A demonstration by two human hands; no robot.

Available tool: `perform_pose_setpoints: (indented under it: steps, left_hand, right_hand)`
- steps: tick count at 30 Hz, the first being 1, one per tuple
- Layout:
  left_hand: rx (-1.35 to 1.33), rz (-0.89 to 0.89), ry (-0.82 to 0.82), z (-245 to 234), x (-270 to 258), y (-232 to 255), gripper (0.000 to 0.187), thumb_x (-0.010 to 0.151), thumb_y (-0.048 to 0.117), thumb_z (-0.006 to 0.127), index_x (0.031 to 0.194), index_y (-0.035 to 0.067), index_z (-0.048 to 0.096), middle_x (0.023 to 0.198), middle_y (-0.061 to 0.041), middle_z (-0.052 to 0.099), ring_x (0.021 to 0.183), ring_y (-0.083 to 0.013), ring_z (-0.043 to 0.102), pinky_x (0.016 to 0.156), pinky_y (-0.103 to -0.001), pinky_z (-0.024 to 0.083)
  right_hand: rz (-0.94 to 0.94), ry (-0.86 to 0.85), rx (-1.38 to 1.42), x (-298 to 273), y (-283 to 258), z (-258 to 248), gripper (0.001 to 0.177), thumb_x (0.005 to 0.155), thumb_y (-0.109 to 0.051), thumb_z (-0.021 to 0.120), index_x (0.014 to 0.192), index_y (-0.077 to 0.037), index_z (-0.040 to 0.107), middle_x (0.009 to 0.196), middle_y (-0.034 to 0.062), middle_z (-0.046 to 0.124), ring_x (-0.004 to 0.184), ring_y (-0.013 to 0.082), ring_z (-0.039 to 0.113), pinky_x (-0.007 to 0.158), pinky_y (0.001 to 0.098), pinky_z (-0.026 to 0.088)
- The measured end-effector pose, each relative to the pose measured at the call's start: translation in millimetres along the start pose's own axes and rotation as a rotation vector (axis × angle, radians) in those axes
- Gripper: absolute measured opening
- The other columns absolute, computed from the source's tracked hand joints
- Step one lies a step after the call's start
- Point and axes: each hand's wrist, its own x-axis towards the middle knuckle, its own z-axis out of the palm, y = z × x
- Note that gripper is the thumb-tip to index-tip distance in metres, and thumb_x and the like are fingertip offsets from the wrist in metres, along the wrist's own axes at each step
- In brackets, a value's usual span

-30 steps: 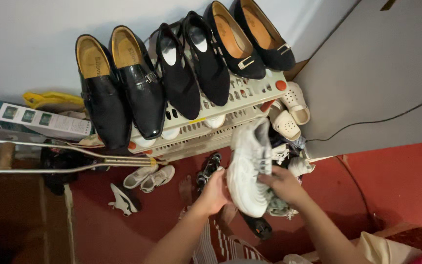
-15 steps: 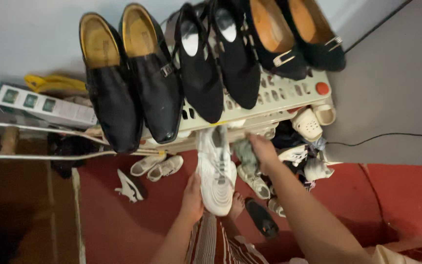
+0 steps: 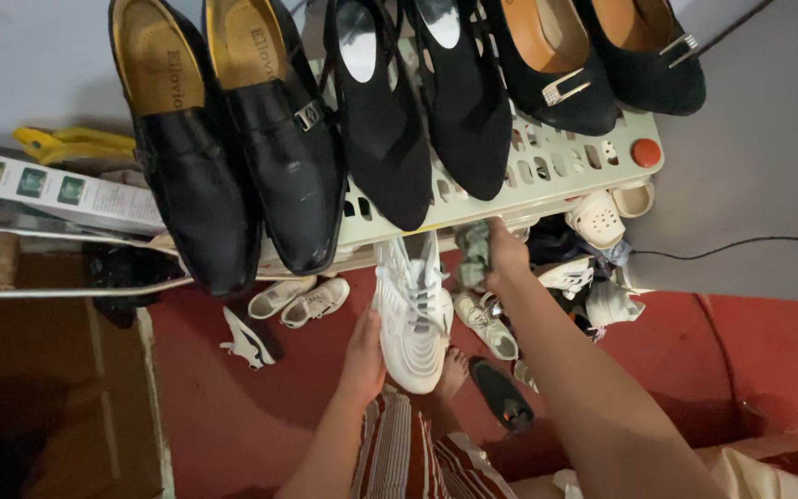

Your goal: The person wipes a white sneaker with a cloth, then places it on a shoe rack. They then pick up a black sneaker and wipe it with the same cloth, handling each shoe individually.

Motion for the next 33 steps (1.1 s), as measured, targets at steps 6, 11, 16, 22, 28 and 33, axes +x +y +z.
perform_pose_setpoints:
  steps: [6, 11, 16, 22, 28, 33]
  left_hand:
    - [0.177, 0.045, 0.049, 28, 54, 10, 0.067, 0.104, 0.05, 0.041, 0.153, 0.004, 0.042, 0.147, -0.013, 0.055, 0.13, -0.0234, 0.056, 0.106, -0.036, 0.046]
    - [0.09, 0.167, 0.102, 21, 161, -7, 0.062, 0.103, 0.042, 0.051, 0.147, -0.001, 0.048, 0.147, -0.014, 0.057, 0.13, -0.0249, 0.057, 0.105, -0.035, 0.046]
    - [0.356, 0.24, 0.2, -4, 244, -21, 0.06, 0.096, 0.03, 0.062, 0.147, 0.002, 0.049, 0.148, -0.011, 0.055, 0.129, -0.0256, 0.053, 0.107, -0.037, 0.043]
    - [1.233, 0.44, 0.234, 26, 196, 2, 0.046, 0.102, 0.036, 0.058, 0.137, 0.007, 0.063, 0.138, -0.018, 0.067, 0.132, -0.0387, 0.06, 0.11, -0.048, 0.046]
    - [1.484, 0.793, 0.166, 71, 121, 20, 0.06, 0.075, 0.024, 0.082, 0.127, 0.0, 0.062, 0.123, -0.025, 0.066, 0.121, -0.0486, 0.053, 0.106, -0.059, 0.035]
    - [1.444, 0.778, 0.228, 81, 123, 19, 0.055, 0.079, 0.019, 0.081, 0.127, 0.003, 0.06, 0.13, -0.024, 0.062, 0.125, -0.0472, 0.051, 0.109, -0.058, 0.036]
  right_hand:
    - [-0.152, -0.073, -0.03, -8, 0, -54, 0.035, 0.091, -0.032, 0.065, 0.111, -0.003, 0.069, 0.098, 0.007, 0.071, 0.084, 0.0212, 0.066, 0.07, 0.0397, 0.055]
    - [-0.227, -0.049, -0.079, 11, -2, -75, 0.031, 0.096, -0.032, 0.067, 0.105, -0.002, 0.07, 0.089, 0.0064, 0.062, 0.078, 0.0201, 0.06, 0.066, 0.0372, 0.05]
    - [-0.239, -0.093, -0.204, 14, -6, -75, 0.029, 0.097, -0.031, 0.065, 0.103, -0.003, 0.071, 0.091, 0.0075, 0.065, 0.076, 0.0185, 0.061, 0.065, 0.0348, 0.052]
    - [-0.184, -0.166, -0.24, 9, 0, -38, 0.033, 0.095, -0.028, 0.062, 0.111, 0.0, 0.071, 0.096, 0.0093, 0.073, 0.079, 0.0202, 0.067, 0.071, 0.0362, 0.055]
    - [-0.337, -0.215, -0.32, 27, 16, -26, 0.043, 0.095, -0.034, 0.065, 0.113, 0.004, 0.071, 0.099, 0.0094, 0.073, 0.087, 0.0183, 0.065, 0.079, 0.0341, 0.053]
    - [-0.327, -0.226, -0.43, 24, 12, -26, 0.054, 0.102, -0.047, 0.064, 0.121, 0.003, 0.072, 0.098, 0.0121, 0.063, 0.085, 0.0211, 0.054, 0.077, 0.0361, 0.049]
